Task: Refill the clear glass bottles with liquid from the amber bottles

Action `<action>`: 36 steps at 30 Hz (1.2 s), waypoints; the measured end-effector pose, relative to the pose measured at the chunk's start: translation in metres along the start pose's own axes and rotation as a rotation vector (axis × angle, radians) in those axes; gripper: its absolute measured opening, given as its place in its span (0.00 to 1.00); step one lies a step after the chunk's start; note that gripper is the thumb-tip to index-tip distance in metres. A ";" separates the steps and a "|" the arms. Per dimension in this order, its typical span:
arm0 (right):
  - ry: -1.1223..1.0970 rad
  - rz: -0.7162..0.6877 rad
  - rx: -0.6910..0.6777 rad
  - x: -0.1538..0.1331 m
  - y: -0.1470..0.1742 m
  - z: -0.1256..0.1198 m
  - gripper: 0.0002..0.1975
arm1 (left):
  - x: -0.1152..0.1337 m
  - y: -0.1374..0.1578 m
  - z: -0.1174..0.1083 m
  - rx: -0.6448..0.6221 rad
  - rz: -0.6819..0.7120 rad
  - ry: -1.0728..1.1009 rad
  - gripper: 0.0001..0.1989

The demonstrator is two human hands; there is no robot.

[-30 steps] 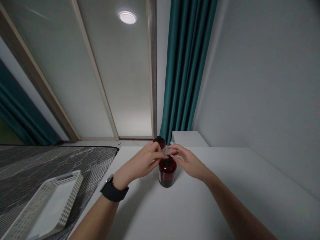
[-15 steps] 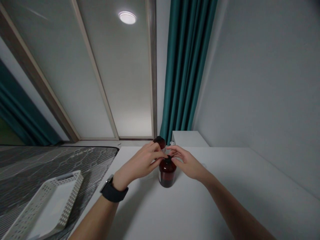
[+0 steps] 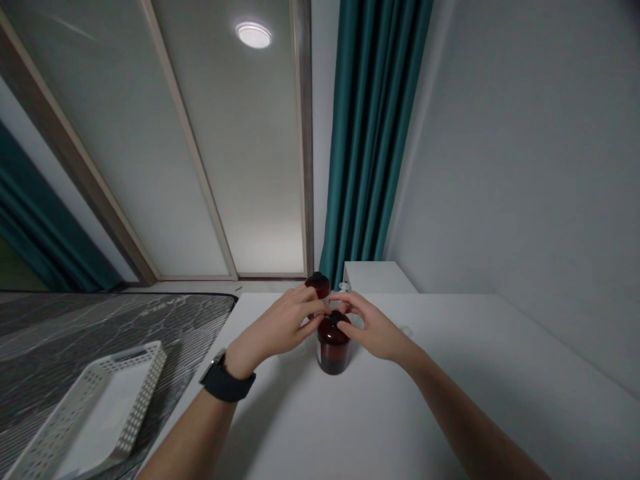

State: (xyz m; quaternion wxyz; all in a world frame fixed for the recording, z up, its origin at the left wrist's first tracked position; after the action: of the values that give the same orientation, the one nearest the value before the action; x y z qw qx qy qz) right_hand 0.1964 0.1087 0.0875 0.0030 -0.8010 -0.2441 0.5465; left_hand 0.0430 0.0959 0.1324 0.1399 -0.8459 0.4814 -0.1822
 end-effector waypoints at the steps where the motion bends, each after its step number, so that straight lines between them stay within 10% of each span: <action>1: -0.012 0.003 -0.008 -0.001 0.000 0.000 0.23 | -0.001 0.000 0.000 -0.004 -0.006 0.002 0.10; 30: 0.000 -0.022 -0.074 0.007 0.003 -0.001 0.31 | -0.006 -0.001 0.011 0.084 -0.141 0.071 0.07; 36: 0.020 0.156 -0.338 0.022 0.010 -0.001 0.49 | -0.002 -0.008 0.031 0.149 -0.222 0.080 0.06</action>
State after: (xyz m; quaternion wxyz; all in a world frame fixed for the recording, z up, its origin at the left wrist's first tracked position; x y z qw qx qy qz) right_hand 0.2078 0.1086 0.0663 -0.1714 -0.8120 -0.2695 0.4885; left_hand 0.0623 0.1034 0.1077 0.1618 -0.8733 0.3751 -0.2654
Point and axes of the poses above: each hand's wrist, its own y-axis away from the middle knuckle, its own z-axis out of the palm, x = y × z, the point moved 6 cm from there along -y, towards the middle knuckle, and after that the axes turned 5 degrees about z, right-handed, at the moved point
